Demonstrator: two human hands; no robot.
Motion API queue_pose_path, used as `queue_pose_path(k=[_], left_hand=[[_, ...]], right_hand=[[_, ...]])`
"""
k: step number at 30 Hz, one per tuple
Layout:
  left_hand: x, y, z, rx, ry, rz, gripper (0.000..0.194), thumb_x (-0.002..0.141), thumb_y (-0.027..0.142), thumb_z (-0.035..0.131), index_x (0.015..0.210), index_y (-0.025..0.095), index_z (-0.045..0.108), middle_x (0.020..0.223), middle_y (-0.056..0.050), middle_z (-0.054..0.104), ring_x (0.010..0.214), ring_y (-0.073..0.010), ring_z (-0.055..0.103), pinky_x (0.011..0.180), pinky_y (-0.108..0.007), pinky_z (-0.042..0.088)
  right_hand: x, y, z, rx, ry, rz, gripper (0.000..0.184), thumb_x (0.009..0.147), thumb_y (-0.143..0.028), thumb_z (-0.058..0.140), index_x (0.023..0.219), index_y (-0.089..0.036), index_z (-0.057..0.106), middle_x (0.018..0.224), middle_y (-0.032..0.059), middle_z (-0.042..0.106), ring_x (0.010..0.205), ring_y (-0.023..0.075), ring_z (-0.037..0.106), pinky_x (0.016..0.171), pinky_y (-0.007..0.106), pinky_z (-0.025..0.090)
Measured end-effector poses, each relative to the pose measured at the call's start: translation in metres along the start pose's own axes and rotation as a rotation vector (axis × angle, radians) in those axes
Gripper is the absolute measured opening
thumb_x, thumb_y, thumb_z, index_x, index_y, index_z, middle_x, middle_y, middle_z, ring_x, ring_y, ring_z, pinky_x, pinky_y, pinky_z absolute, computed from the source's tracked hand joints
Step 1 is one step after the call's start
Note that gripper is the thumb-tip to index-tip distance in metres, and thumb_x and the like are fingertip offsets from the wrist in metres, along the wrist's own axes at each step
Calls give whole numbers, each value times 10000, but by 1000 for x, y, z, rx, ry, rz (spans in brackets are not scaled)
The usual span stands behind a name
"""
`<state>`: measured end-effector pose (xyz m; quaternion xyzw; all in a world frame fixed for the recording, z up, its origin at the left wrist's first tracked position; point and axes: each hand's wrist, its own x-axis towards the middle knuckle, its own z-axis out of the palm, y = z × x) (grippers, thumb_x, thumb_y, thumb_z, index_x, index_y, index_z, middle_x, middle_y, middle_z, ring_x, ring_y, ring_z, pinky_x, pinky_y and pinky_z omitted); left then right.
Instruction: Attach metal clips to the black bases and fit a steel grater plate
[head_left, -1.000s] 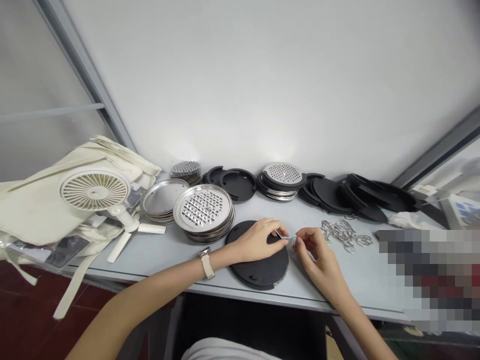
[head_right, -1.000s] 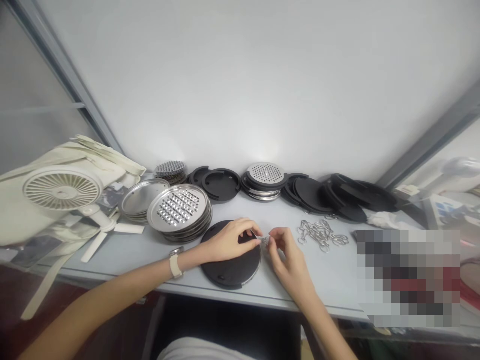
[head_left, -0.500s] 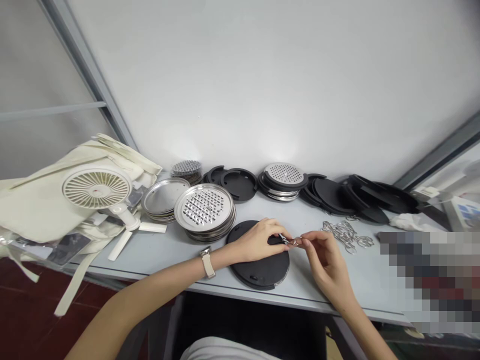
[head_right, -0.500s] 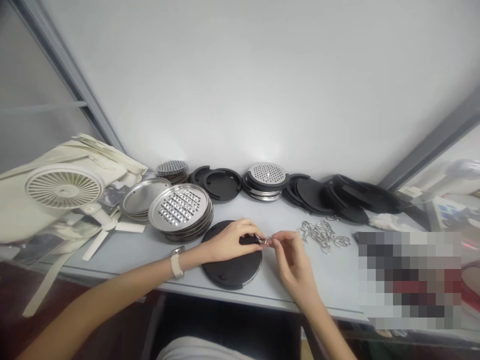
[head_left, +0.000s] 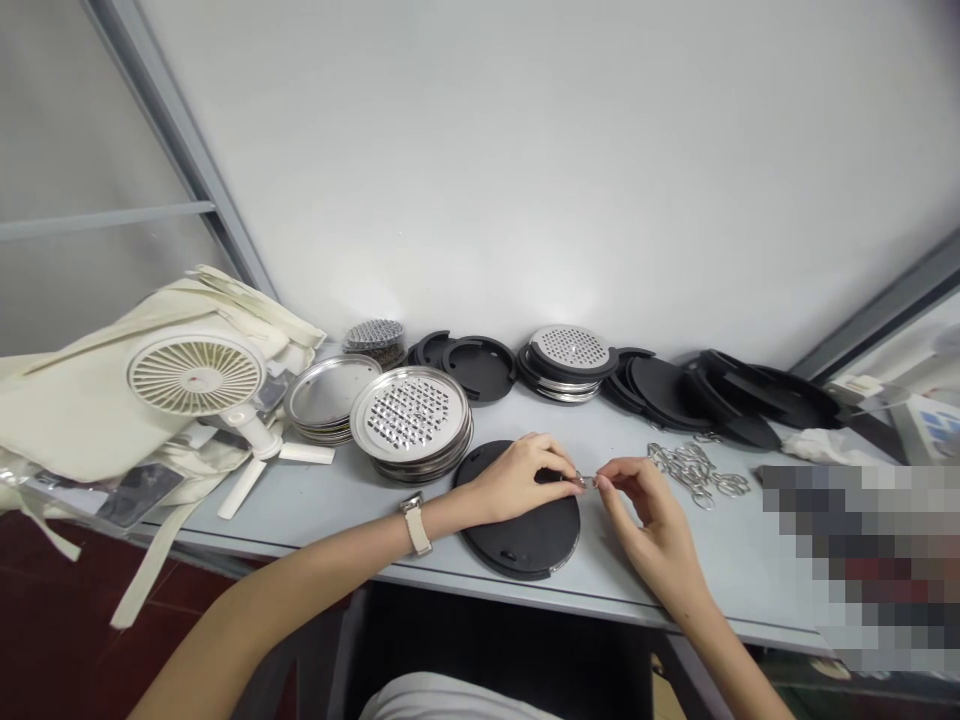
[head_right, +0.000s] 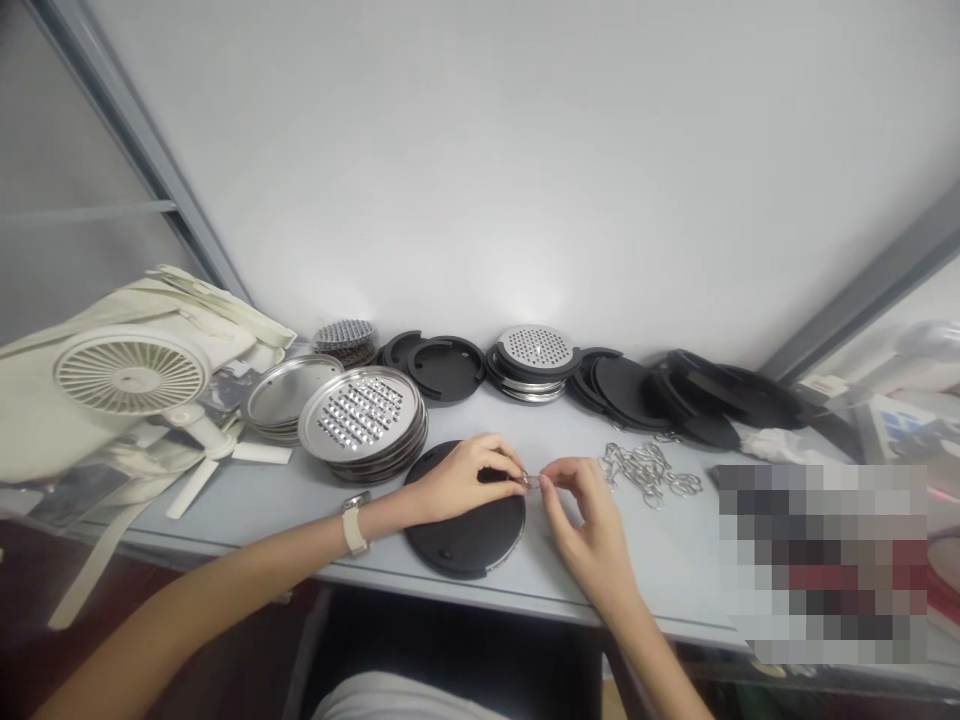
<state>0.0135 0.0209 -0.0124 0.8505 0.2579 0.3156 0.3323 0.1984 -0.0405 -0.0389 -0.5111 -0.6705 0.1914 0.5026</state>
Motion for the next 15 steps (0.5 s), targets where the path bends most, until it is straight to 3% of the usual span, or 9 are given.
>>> queue_pose_path(k=[4, 10, 15], left_hand=[[0, 1, 0, 10, 18, -28, 117, 822, 260, 662, 904, 202, 722, 964, -40, 642, 922, -166, 593, 870, -279, 446], [0, 3, -1, 5, 8, -28, 105, 830, 229, 650, 905, 199, 716, 963, -42, 641, 938, -172, 589, 883, -294, 446], [0, 4, -1, 23, 25, -36, 120, 824, 277, 660, 892, 185, 698, 911, -36, 623, 895, -160, 589, 838, -268, 450]], right_hand=[[1, -4, -1, -59, -12, 12, 120, 928, -333, 496, 875, -228, 517, 839, 27, 530, 810, 193, 543, 756, 338, 436], [0, -5, 0, -66, -139, 29, 138, 928, -334, 501, 845, -225, 505, 804, 11, 548, 777, 178, 541, 737, 311, 417], [-2, -2, -1, -44, -45, 41, 123, 928, -331, 501, 862, -228, 498, 813, 10, 528, 782, 178, 534, 748, 310, 413]])
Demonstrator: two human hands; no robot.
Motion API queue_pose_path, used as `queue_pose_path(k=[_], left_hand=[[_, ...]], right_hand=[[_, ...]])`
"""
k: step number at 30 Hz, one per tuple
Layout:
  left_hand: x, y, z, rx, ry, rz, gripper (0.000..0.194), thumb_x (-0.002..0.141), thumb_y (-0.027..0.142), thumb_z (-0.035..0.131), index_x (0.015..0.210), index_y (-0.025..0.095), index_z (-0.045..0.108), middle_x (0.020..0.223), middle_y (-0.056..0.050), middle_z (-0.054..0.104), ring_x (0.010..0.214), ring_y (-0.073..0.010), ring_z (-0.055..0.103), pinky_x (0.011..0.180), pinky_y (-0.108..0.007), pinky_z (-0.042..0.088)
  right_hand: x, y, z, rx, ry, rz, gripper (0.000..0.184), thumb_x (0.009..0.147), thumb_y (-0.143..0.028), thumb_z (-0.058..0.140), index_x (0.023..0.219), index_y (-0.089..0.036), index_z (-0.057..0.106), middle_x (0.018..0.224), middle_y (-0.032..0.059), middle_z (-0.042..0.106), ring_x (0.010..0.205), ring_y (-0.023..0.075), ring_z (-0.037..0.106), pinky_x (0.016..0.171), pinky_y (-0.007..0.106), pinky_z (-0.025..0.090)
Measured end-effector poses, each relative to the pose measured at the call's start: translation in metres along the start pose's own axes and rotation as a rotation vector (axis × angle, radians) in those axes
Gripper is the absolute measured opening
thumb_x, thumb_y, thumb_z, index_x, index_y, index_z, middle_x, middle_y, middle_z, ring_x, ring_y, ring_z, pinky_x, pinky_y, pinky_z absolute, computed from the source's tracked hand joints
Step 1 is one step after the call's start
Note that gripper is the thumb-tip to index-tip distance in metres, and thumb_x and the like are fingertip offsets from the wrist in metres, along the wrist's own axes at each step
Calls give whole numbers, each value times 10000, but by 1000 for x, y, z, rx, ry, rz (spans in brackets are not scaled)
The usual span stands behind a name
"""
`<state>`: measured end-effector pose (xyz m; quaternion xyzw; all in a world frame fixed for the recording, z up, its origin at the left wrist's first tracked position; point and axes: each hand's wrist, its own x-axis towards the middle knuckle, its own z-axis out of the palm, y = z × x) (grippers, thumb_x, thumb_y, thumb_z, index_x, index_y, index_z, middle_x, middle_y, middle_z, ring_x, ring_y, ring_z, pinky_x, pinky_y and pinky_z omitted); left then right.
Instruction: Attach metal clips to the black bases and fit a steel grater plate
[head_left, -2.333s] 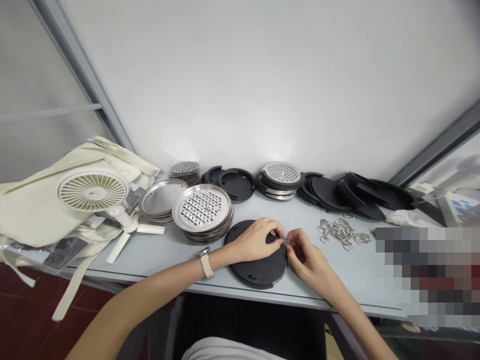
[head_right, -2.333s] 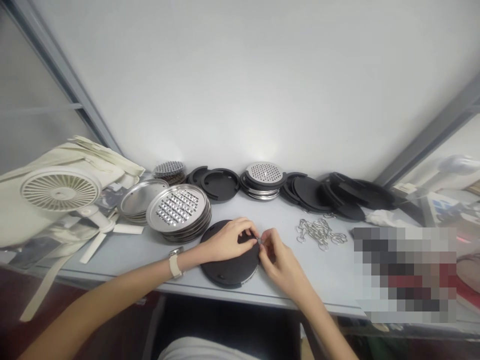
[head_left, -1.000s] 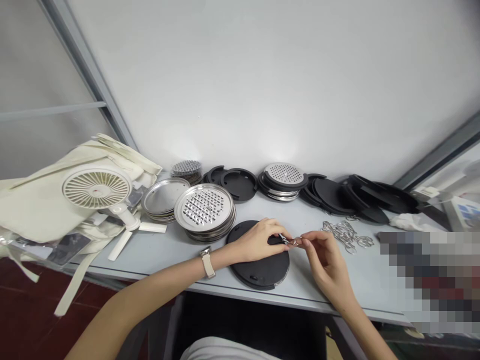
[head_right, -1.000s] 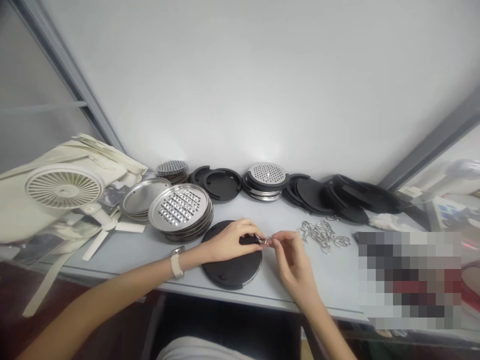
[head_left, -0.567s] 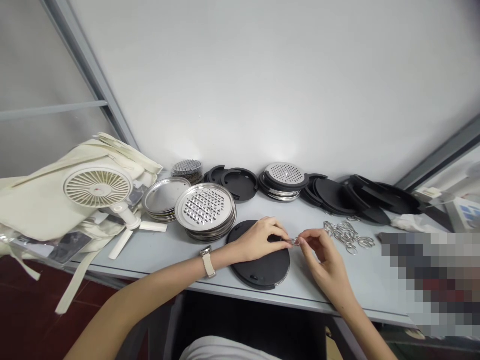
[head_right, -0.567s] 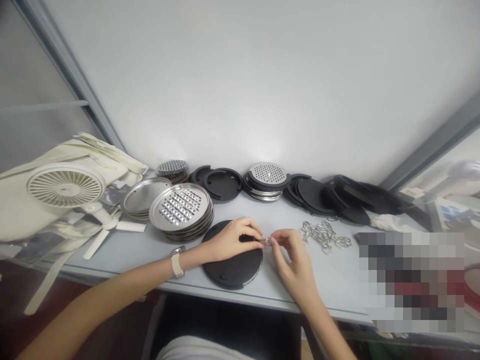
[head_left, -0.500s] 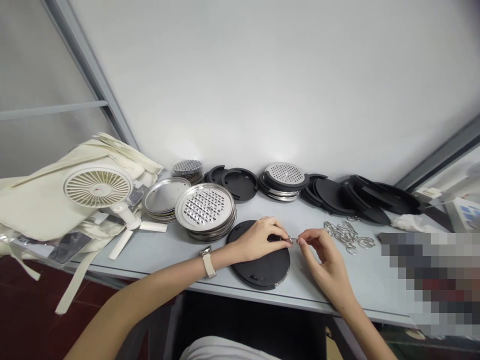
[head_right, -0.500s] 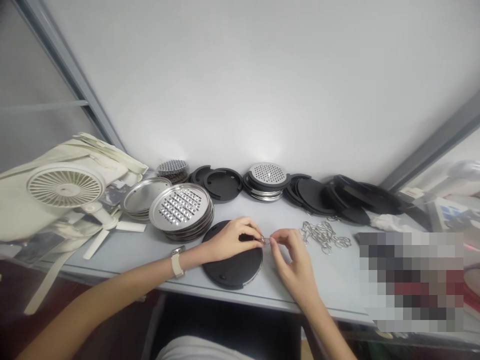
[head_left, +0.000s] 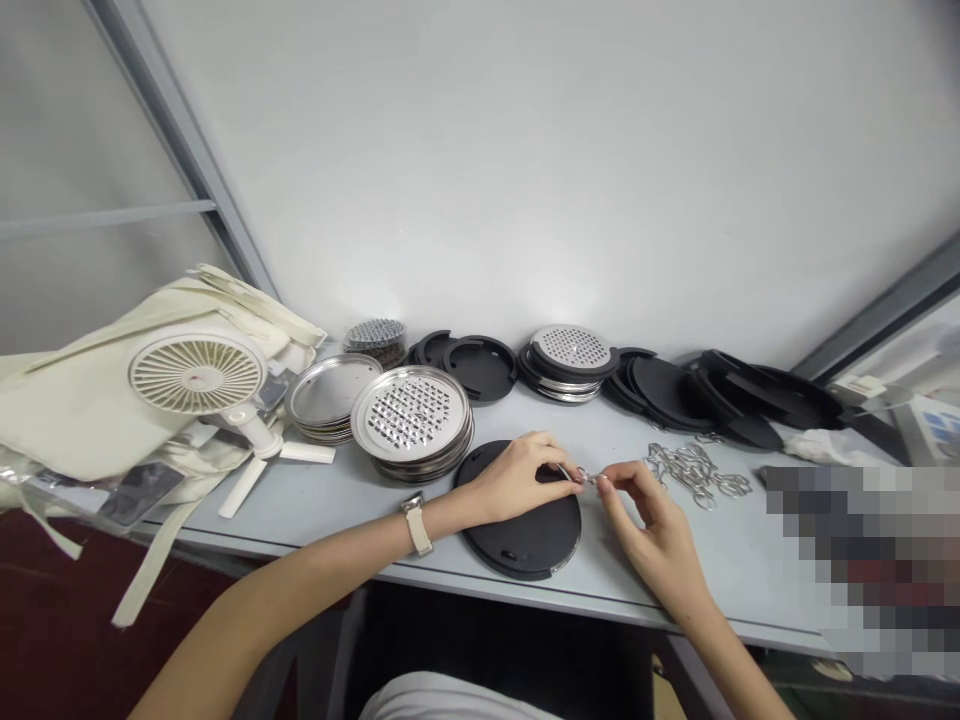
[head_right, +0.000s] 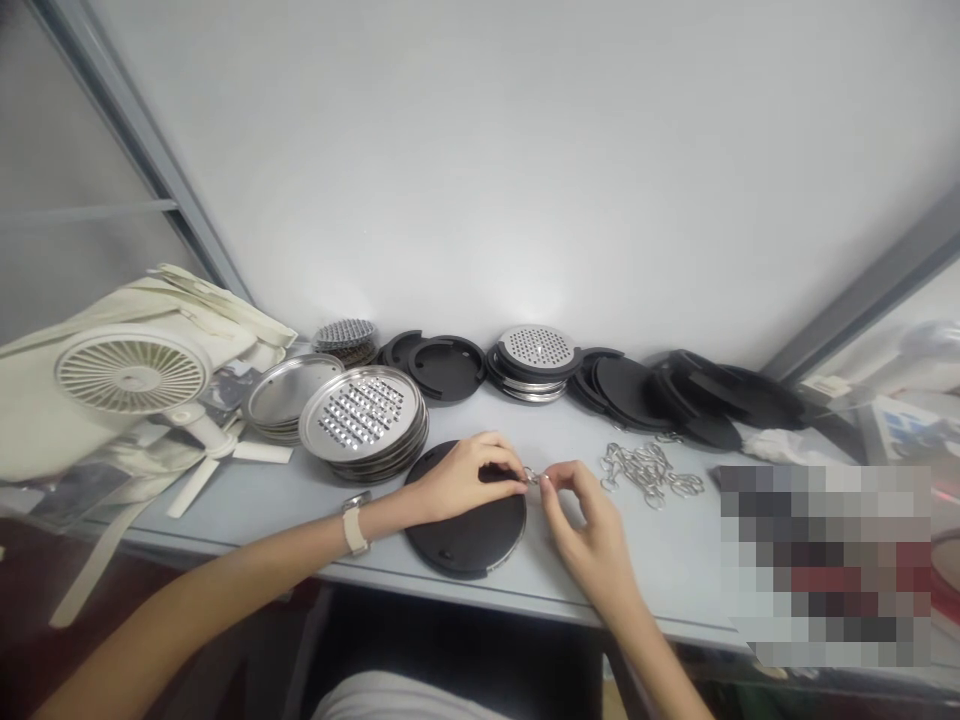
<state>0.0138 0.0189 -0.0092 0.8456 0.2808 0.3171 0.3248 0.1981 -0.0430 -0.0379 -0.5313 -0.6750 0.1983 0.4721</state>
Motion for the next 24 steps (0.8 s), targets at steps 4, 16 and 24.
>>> queue_pose_path(k=[4, 16, 24], left_hand=[[0, 0, 0, -13, 15, -14, 209, 807, 366, 668, 889, 174, 672, 905, -34, 608, 854, -154, 582, 805, -267, 456], [-1, 6, 0, -87, -35, -1, 86, 827, 225, 629, 895, 186, 665, 859, -22, 597, 811, -141, 577, 770, -248, 459], [-1, 4, 0, -247, -41, -35, 125, 832, 246, 606, 904, 154, 649, 840, -17, 659, 793, -141, 614, 753, -242, 465]], right_hand=[[0, 1, -1, 29, 95, -10, 125, 924, -343, 500, 873, -229, 499, 819, 16, 509, 778, 184, 522, 747, 320, 417], [1, -2, -2, -101, -51, -203, 60, 937, -259, 468, 912, -243, 521, 900, 59, 532, 879, 233, 524, 789, 392, 429], [2, -1, 3, -41, -135, -93, 128, 923, -310, 503, 1028, -239, 481, 965, 53, 575, 931, 215, 575, 839, 358, 470]])
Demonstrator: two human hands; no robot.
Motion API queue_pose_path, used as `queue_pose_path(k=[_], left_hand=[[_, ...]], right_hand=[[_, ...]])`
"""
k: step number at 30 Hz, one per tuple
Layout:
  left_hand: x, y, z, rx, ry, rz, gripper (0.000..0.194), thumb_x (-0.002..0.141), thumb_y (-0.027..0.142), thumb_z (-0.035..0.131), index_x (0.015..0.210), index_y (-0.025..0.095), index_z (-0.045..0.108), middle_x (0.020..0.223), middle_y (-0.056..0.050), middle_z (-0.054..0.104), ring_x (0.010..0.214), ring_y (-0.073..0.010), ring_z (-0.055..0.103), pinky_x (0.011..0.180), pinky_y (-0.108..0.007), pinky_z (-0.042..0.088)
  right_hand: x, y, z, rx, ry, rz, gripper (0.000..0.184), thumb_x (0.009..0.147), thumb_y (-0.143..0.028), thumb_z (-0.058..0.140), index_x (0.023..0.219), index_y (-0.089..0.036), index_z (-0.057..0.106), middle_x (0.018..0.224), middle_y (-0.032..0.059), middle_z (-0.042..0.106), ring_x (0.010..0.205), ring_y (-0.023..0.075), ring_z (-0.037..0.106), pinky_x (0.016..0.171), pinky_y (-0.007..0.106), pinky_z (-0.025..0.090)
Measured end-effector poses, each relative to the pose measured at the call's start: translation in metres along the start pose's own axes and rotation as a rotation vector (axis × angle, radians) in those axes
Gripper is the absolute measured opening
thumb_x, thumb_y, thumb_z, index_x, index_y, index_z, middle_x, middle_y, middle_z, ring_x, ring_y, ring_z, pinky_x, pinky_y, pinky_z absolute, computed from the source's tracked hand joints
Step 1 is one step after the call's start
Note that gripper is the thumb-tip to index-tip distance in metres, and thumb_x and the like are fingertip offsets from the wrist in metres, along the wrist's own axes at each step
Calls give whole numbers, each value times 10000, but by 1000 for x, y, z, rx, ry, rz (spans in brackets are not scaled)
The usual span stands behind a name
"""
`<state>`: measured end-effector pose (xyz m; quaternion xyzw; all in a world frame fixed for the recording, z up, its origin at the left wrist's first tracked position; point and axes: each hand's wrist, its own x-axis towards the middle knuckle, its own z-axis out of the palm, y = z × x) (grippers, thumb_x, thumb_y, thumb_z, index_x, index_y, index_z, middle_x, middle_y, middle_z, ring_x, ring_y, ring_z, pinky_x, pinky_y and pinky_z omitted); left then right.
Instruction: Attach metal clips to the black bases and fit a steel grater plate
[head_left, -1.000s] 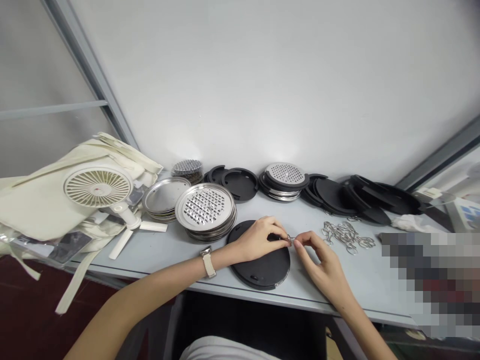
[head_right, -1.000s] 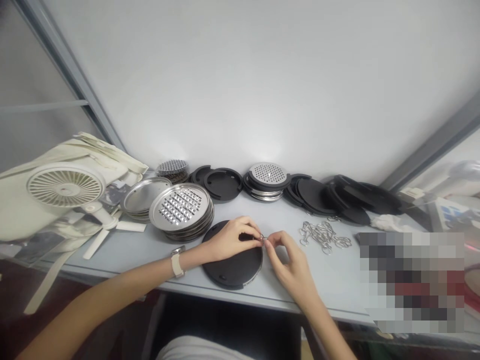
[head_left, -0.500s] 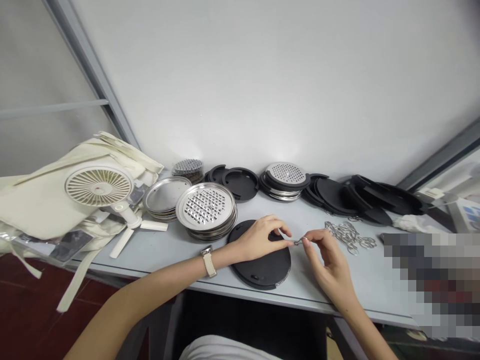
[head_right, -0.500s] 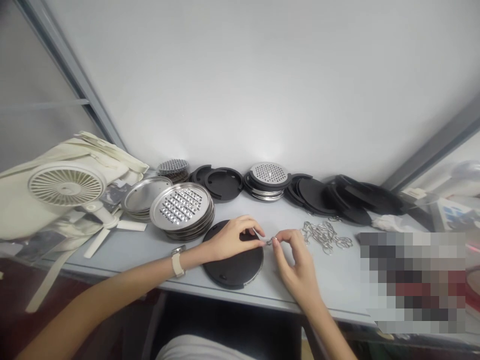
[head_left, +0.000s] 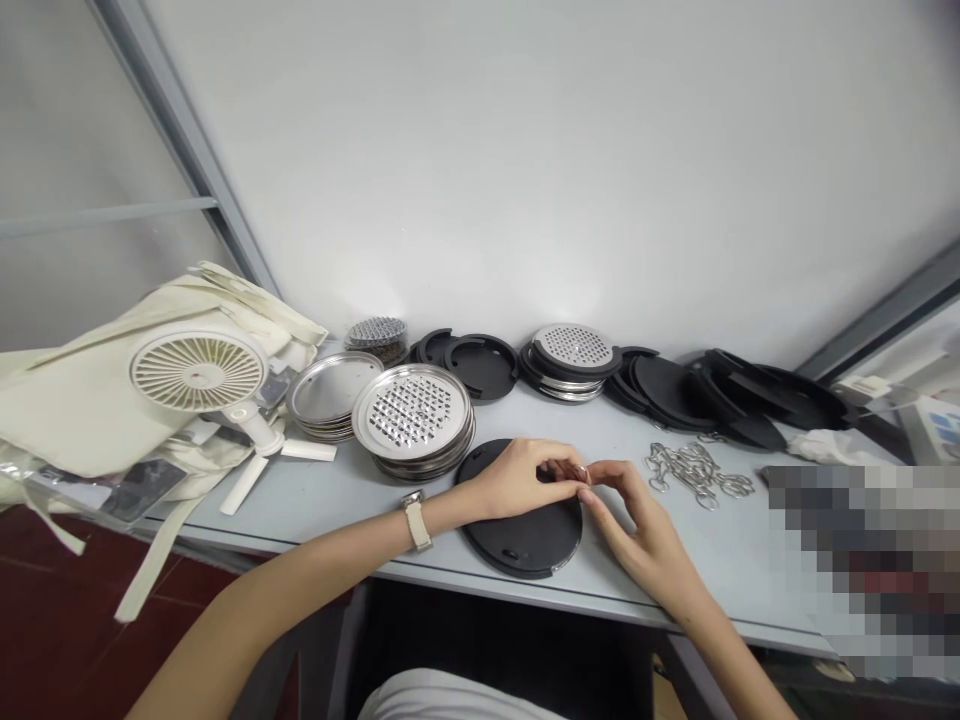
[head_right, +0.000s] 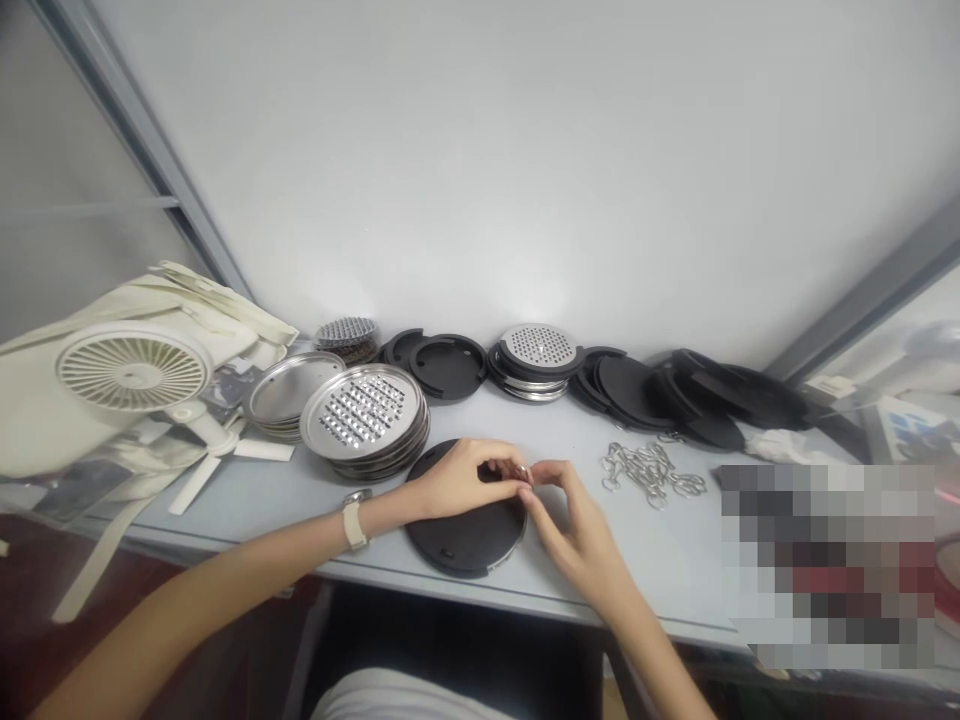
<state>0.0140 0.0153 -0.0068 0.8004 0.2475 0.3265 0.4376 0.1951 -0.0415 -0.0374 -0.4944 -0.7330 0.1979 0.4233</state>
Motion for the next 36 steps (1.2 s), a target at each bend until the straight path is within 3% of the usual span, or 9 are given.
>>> queue_pose_path(k=[6, 13, 18, 23, 28, 36], left_hand=[[0, 6, -2, 23, 48, -68, 131, 833, 288, 616, 879, 166, 634, 829, -9, 667, 799, -136, 612, 740, -232, 452], [3, 5, -1, 79, 65, -47, 115, 851, 272, 597, 850, 163, 634, 817, -10, 646, 758, -125, 585, 705, -223, 452], [1, -1, 1, 150, 142, -47, 93, 876, 255, 536, 890, 173, 577, 821, -7, 614, 763, -124, 574, 731, -238, 458], [-2, -8, 1, 277, 84, -54, 274, 735, 279, 683, 944, 191, 530, 891, -10, 577, 885, -169, 551, 799, -280, 449], [-2, -10, 3, 304, 75, -58, 216, 749, 218, 622, 935, 202, 514, 843, 5, 573, 840, -153, 556, 771, -266, 451], [-1, -8, 3, 224, 26, -86, 327, 708, 179, 637, 1002, 212, 498, 778, 32, 591, 753, -124, 588, 714, -227, 461]], right_hand=[[1, -1, -1, -20, -47, 7, 108, 936, -321, 469, 1001, -238, 495, 900, 32, 605, 847, 193, 593, 783, 304, 475], [1, -8, -4, -19, -56, 30, 156, 945, -330, 432, 855, -231, 511, 762, -3, 570, 708, 172, 563, 692, 268, 450], [2, -9, -6, -34, -28, 119, 225, 950, -349, 409, 776, -227, 483, 685, -23, 515, 638, 157, 515, 641, 259, 424], [3, -5, -5, -41, -31, 173, 271, 956, -372, 391, 739, -226, 458, 645, -34, 467, 608, 149, 476, 602, 250, 398], [4, -2, -4, -49, -67, 191, 286, 958, -392, 377, 737, -227, 456, 632, -33, 471, 599, 156, 478, 591, 257, 395], [5, 0, -2, -165, -211, 95, 280, 958, -316, 345, 709, -223, 437, 694, 5, 524, 706, 197, 504, 673, 310, 401]])
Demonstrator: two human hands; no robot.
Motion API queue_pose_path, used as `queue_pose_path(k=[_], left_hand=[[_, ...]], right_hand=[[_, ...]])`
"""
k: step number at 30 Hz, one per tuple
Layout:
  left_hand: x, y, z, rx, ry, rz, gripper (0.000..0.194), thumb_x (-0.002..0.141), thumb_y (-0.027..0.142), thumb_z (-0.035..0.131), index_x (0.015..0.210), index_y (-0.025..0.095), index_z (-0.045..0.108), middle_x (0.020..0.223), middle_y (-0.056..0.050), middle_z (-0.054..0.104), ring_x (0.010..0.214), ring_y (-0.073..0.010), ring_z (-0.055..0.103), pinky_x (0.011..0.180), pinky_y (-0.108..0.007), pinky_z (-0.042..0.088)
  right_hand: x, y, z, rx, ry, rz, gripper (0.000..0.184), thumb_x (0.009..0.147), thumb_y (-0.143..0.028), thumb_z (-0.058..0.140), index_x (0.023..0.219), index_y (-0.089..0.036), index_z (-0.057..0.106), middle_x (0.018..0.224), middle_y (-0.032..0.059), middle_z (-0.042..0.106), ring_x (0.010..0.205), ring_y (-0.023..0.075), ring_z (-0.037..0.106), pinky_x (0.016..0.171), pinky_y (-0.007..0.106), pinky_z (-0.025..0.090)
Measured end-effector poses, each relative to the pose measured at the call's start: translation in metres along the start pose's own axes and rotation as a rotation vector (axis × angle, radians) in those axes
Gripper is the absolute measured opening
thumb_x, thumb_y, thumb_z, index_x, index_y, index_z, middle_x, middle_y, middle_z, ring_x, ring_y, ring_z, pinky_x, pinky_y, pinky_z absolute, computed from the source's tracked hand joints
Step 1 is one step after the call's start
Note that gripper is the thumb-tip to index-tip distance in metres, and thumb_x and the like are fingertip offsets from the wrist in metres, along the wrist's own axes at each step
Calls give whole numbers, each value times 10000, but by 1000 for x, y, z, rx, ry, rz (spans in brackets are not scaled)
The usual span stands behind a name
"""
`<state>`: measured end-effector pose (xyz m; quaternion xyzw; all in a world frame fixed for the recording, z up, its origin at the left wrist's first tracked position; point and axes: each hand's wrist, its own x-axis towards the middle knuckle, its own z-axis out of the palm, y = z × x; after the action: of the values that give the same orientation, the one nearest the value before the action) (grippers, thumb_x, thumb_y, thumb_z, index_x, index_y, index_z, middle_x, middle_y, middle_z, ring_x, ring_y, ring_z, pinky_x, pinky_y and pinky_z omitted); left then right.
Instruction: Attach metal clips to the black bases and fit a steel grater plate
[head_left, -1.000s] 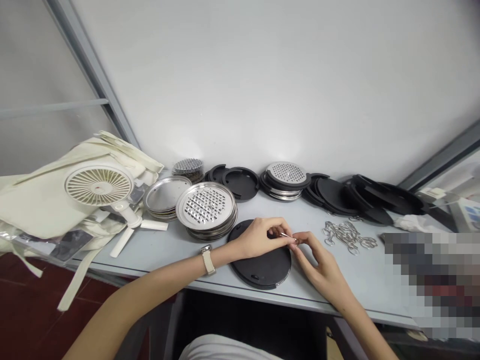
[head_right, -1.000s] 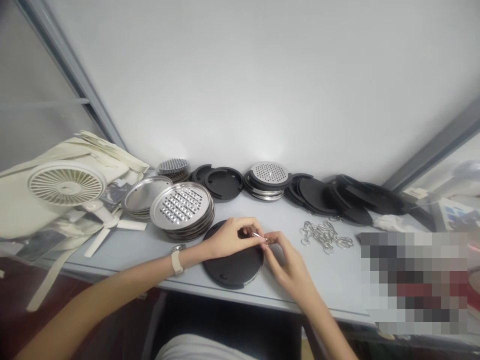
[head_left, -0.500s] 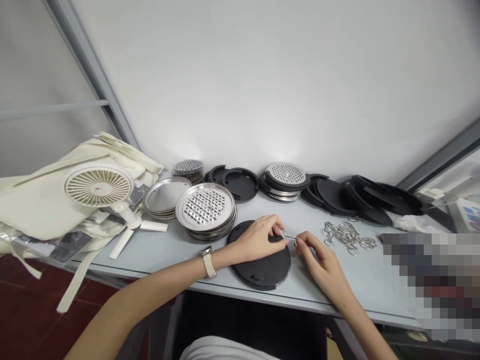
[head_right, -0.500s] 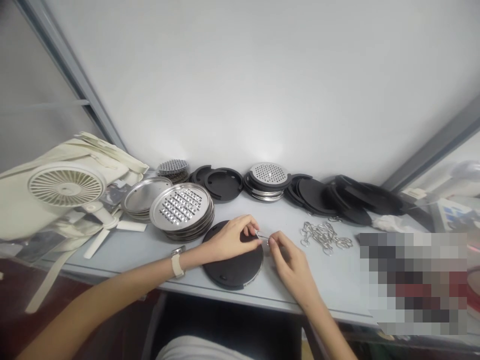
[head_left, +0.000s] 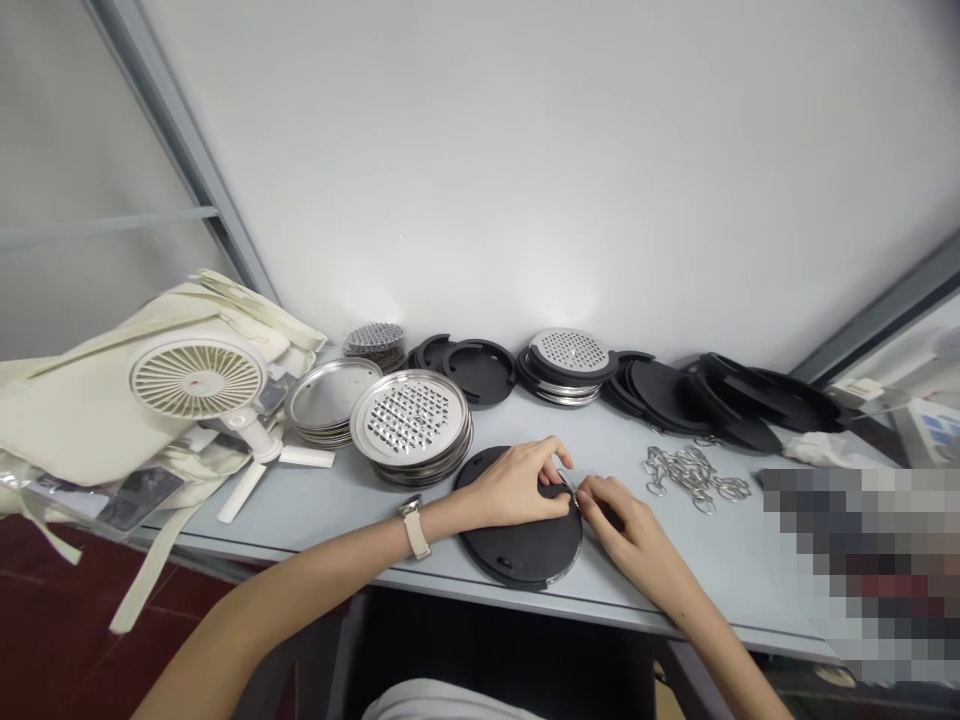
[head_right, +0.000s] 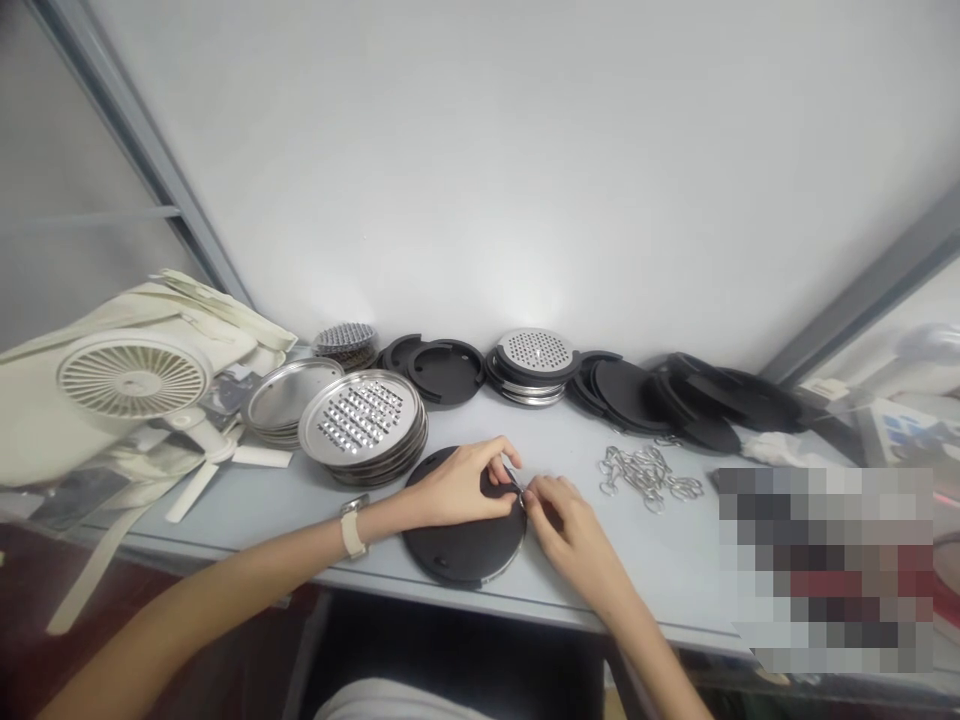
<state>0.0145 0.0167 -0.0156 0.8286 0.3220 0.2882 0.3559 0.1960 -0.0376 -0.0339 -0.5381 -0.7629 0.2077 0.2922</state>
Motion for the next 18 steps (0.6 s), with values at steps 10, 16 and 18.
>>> queue_pose_path(k=[10, 16, 18], left_hand=[[0, 2, -1, 39, 15, 59, 293, 714, 193, 650, 981, 207, 530, 1005, -13, 576, 831, -142, 554, 811, -272, 448], [1, 5, -2, 26, 13, 81, 272, 714, 152, 647, 966, 199, 554, 968, 4, 631, 815, -134, 564, 795, -244, 448], [2, 5, -3, 18, 20, 75, 274, 704, 145, 651, 957, 196, 561, 955, 4, 639, 808, -133, 572, 783, -238, 453]], right_hand=[[0, 3, 0, -16, -57, -15, 293, 942, -284, 315, 660, -221, 368, 655, 1, 494, 685, 199, 491, 687, 327, 388], [0, 4, 1, -26, -69, -14, 296, 941, -287, 310, 658, -221, 368, 648, 1, 493, 684, 201, 489, 693, 334, 387], [0, 4, 1, -25, -68, -20, 298, 941, -283, 310, 657, -221, 372, 646, 1, 495, 684, 200, 492, 694, 333, 387]])
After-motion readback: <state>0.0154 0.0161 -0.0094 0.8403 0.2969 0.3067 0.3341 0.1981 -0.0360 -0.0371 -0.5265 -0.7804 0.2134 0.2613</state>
